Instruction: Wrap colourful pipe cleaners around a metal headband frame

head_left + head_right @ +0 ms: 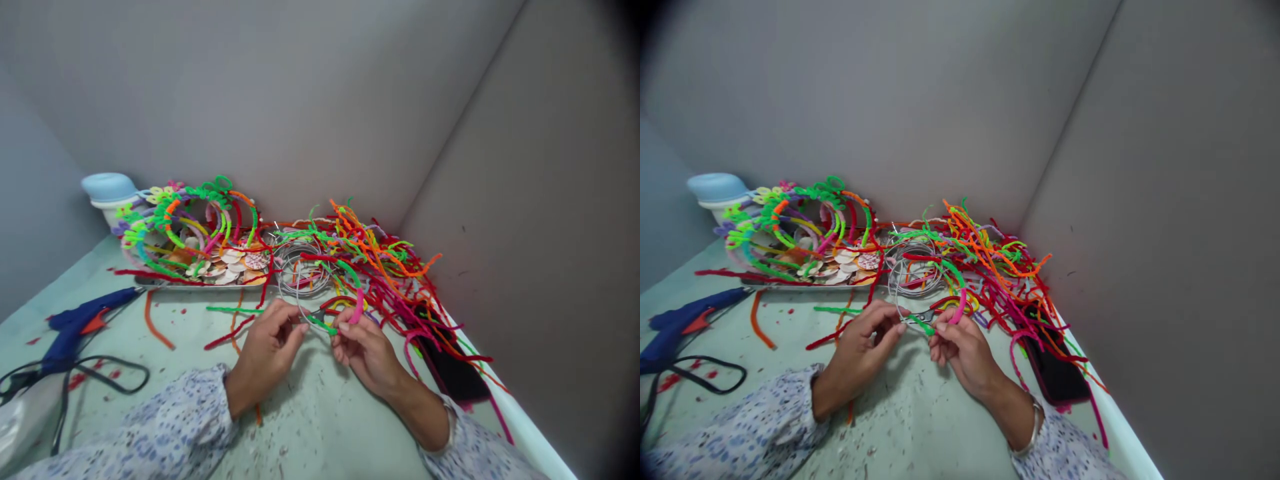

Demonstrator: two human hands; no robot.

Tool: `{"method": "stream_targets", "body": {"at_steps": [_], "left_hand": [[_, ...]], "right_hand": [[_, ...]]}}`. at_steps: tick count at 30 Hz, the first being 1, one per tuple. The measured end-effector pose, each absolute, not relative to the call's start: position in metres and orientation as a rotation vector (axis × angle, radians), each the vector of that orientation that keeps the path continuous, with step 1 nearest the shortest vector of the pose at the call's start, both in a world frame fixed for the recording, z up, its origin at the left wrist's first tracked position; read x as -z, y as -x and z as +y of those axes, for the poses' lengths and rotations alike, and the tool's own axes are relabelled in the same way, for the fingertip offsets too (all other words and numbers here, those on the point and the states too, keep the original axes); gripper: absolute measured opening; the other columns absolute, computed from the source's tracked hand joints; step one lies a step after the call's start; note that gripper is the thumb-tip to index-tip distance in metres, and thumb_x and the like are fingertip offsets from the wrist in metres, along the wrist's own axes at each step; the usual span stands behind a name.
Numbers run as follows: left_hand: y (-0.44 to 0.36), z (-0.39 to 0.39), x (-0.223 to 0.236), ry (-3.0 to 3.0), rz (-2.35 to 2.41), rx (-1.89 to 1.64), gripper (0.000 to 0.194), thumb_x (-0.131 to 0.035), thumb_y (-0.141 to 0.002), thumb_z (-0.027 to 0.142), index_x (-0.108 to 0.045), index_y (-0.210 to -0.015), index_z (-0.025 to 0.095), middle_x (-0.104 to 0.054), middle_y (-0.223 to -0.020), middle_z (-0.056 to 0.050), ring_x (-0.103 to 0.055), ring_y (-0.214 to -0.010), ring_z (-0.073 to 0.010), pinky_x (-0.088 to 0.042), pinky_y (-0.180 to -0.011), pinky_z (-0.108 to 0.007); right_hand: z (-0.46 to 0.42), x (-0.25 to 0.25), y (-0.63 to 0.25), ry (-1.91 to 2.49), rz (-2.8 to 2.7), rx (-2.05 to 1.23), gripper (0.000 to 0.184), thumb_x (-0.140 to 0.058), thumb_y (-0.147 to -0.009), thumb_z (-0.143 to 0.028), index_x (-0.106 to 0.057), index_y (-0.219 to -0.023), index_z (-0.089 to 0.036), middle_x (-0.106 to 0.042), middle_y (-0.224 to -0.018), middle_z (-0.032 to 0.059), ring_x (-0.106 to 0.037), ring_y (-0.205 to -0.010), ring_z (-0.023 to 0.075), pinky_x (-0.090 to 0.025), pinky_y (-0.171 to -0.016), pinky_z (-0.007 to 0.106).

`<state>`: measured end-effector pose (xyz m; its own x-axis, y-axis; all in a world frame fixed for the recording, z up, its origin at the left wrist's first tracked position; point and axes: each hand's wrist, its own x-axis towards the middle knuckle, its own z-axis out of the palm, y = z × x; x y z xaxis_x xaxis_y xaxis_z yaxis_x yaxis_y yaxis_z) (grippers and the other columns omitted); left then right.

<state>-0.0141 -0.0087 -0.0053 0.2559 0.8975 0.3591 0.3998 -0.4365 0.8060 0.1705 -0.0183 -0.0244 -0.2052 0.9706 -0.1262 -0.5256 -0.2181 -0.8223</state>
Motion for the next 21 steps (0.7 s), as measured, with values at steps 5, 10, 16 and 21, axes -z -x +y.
{"method": "stream_targets", "body": {"at_steps": [5, 10, 16, 21], "left_hand": [[0.0109, -0.0141, 0.0044, -1.955, 0.975, -1.055, 0.021, -0.059, -0.084, 0.021, -0.066, -0.104, 0.021, -0.051, -0.081, -0.002, -0.049, -0.068, -0.0128, -0.041, -0.061, -0.025], [0.0101, -0.0149, 0.0050, -1.927, 0.943, -1.036, 0.016, -0.062, -0.083, 0.024, -0.070, -0.097, 0.023, -0.057, -0.080, -0.004, -0.053, -0.079, -0.0174, -0.044, -0.070, -0.030], [0.0108, -0.0124, 0.0064, -1.953, 0.921, -1.066, 0.013, -0.060, -0.084, 0.022, -0.070, -0.093, 0.021, -0.060, -0.082, -0.005, -0.055, -0.079, -0.0170, -0.044, -0.071, -0.029], [0.0105, -0.0127, 0.0027, -1.971, 0.976, -1.046, 0.012, -0.058, -0.085, 0.020, -0.069, -0.090, 0.020, -0.060, -0.081, -0.004, -0.056, -0.077, -0.0164, -0.044, -0.070, -0.027]], "right_hand": [[-0.0207, 0.0233, -0.1679, 0.742, -0.803, -1.754, 0.014, -0.067, -0.075, -0.025, -0.057, -0.077, -0.016, -0.065, -0.059, -0.0002, -0.059, -0.043, 0.0090, -0.043, -0.036, 0.014], [-0.0235, 0.0234, -0.1671, 0.721, -0.815, -1.804, 0.015, -0.068, -0.076, -0.026, -0.057, -0.080, -0.016, -0.065, -0.060, -0.0004, -0.059, -0.044, 0.0086, -0.044, -0.039, 0.014], [-0.0241, 0.0257, -0.1672, 0.740, -0.850, -1.792, 0.018, -0.069, -0.077, -0.028, -0.056, -0.081, -0.016, -0.066, -0.062, -0.0007, -0.059, -0.045, 0.0080, -0.043, -0.040, 0.014], [-0.0241, 0.0252, -0.1666, 0.741, -0.888, -1.754, 0.017, -0.067, -0.079, -0.028, -0.056, -0.083, -0.016, -0.066, -0.066, -0.0006, -0.060, -0.050, 0.0077, -0.044, -0.043, 0.014]]}}
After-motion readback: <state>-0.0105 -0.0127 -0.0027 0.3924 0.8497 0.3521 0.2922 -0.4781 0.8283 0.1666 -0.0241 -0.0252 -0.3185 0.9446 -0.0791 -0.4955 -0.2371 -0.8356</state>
